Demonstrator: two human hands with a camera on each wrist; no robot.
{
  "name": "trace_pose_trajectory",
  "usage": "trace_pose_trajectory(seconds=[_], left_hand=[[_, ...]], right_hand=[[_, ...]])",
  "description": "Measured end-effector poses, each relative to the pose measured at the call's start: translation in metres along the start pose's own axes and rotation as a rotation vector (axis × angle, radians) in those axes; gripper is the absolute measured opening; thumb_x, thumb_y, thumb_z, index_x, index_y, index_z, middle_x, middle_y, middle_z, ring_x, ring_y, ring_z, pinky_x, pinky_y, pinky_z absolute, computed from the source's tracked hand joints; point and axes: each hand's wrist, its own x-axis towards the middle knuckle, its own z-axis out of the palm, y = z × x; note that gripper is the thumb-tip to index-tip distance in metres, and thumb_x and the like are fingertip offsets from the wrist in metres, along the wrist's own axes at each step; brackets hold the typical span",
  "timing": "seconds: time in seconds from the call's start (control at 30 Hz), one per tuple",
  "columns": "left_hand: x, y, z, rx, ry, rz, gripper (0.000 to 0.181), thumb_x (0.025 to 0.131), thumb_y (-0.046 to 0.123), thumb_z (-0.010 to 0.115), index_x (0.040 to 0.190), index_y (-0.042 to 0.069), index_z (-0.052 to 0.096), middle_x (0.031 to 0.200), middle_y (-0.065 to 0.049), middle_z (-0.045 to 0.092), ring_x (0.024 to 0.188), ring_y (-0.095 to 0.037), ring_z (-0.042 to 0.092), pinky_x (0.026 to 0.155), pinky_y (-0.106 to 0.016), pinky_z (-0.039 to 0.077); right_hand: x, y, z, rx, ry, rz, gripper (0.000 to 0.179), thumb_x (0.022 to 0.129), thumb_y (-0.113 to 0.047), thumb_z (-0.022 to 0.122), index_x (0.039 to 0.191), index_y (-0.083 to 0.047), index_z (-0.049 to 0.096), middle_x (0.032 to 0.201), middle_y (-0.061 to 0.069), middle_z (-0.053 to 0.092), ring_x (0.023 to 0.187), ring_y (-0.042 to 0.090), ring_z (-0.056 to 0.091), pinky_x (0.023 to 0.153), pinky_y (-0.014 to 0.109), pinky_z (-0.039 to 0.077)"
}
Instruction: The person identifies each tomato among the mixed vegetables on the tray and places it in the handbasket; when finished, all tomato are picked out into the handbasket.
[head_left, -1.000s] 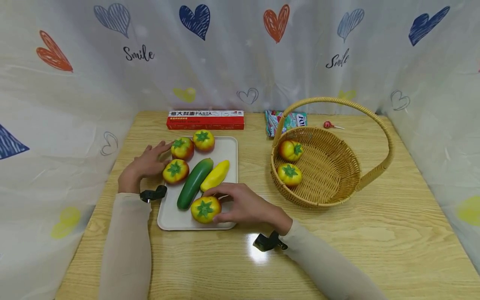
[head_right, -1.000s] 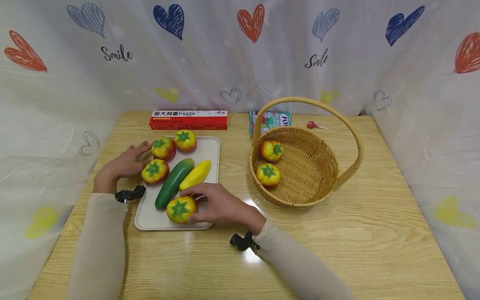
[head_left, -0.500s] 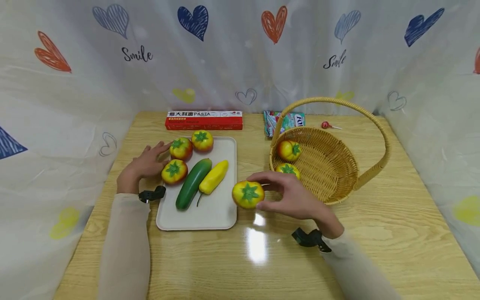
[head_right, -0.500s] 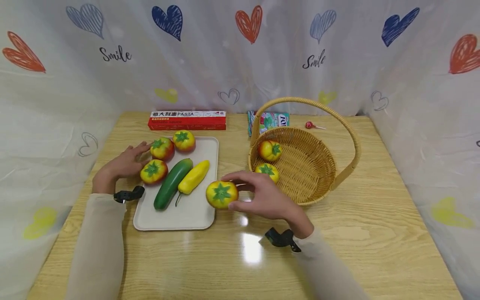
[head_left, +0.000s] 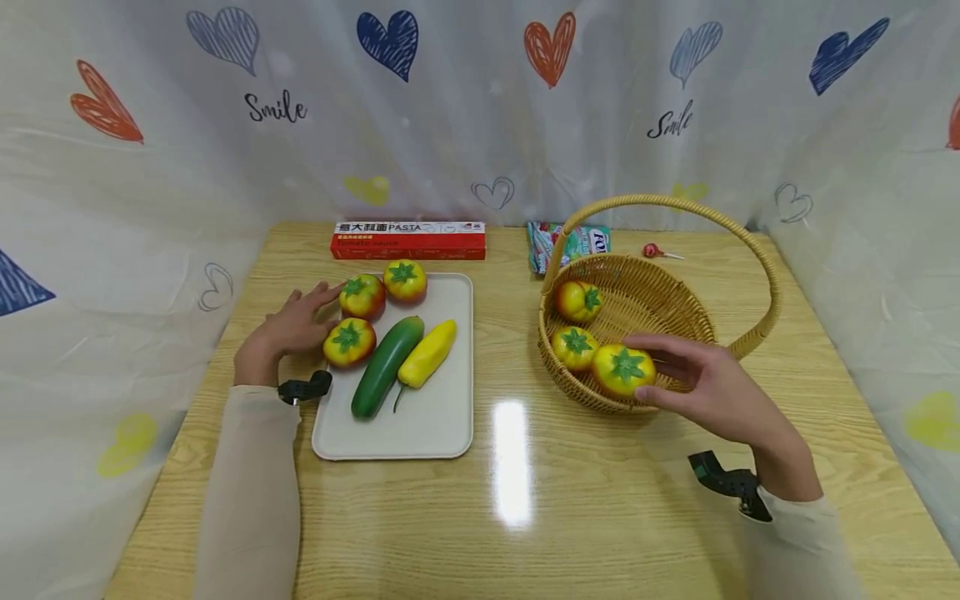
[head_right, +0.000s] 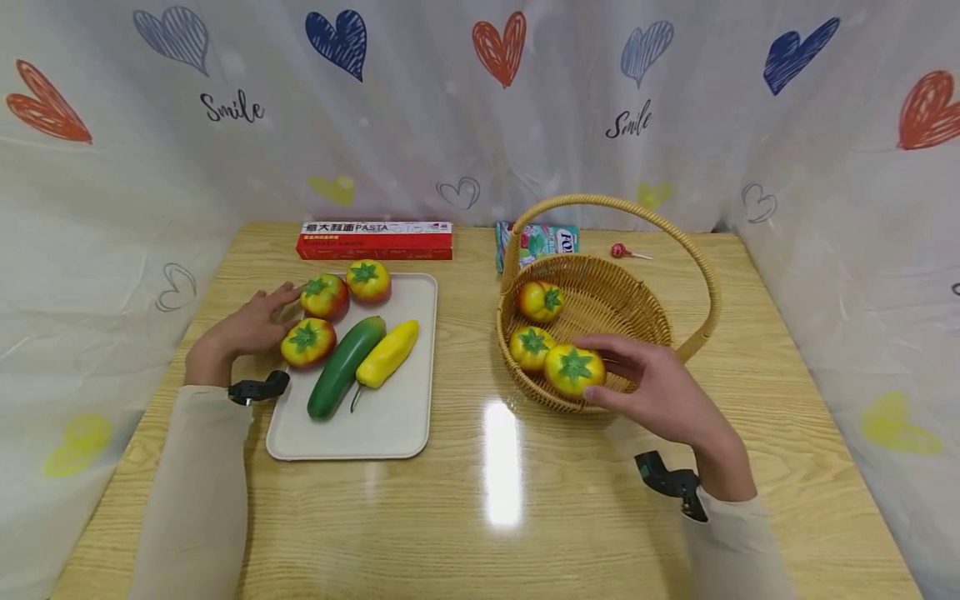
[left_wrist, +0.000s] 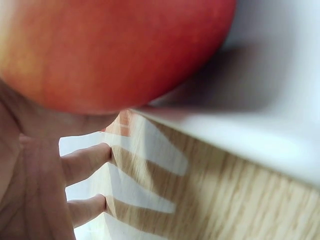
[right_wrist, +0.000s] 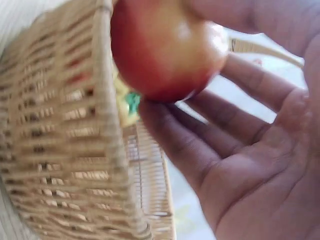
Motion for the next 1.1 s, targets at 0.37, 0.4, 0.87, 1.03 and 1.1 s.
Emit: trace_pose_trajectory(seconds=[0.37, 0.4, 0.87, 1.03, 1.1], left_hand=[[-0.001, 0.001, 0.001, -0.008, -0.005, -0.011, 0.072, 0.112, 0.032, 0.052, 0.175, 0.015, 0.023, 0.181, -0.030, 0.006, 0.162, -0.067, -0.007, 0.115, -0.096, 0.001], [-0.001, 0.001, 0.001, -0.009, -0.005, -0.012, 0.072, 0.112, 0.032, 0.052, 0.175, 0.015, 0.023, 0.181, -0.030, 0.005, 0.162, -0.067, -0.007, 0.115, -0.096, 0.000], [0.000, 0.000, 0.000, -0.007, 0.003, -0.011, 0.072, 0.112, 0.032, 0.053, 0.176, 0.015, 0.023, 0.181, -0.029, 0.006, 0.162, -0.067, -0.007, 0.115, -0.096, 0.001], [0.001, -0.001, 0.000, -0.006, 0.002, -0.011, 0.073, 0.112, 0.033, 0.054, 0.175, 0.015, 0.023, 0.182, -0.029, 0.006, 0.162, -0.066, -0.007, 0.115, -0.096, 0.000], [0.001, -0.001, 0.000, -0.006, 0.001, -0.010, 0.072, 0.112, 0.033, 0.053, 0.175, 0.015, 0.023, 0.182, -0.029, 0.006, 0.162, -0.066, -0.007, 0.115, -0.096, 0.000]], right_hand=[[0.013, 0.016, 0.006, -0.192, -0.105, 0.127, 0.052, 0.095, -0.012, 0.087, 0.144, -0.015, 0.071, 0.143, 0.010, 0.073, 0.130, 0.030, 0.073, 0.103, 0.015, 0.056], [0.016, 0.017, 0.007, -0.192, -0.108, 0.129, 0.052, 0.095, -0.013, 0.087, 0.144, -0.015, 0.072, 0.143, 0.010, 0.073, 0.130, 0.031, 0.073, 0.104, 0.017, 0.056], [0.053, 0.029, 0.031, -0.151, -0.060, 0.118, 0.053, 0.092, -0.010, 0.089, 0.142, -0.014, 0.072, 0.143, 0.014, 0.072, 0.131, 0.036, 0.072, 0.106, 0.050, 0.062], [0.057, 0.030, 0.034, -0.183, -0.018, 0.124, 0.057, 0.093, -0.015, 0.090, 0.146, -0.011, 0.069, 0.148, 0.017, 0.069, 0.132, 0.040, 0.070, 0.110, 0.058, 0.059], [0.054, 0.028, 0.031, -0.188, 0.005, 0.134, 0.060, 0.093, -0.017, 0.090, 0.148, -0.011, 0.067, 0.150, 0.018, 0.067, 0.132, 0.043, 0.069, 0.111, 0.060, 0.057]])
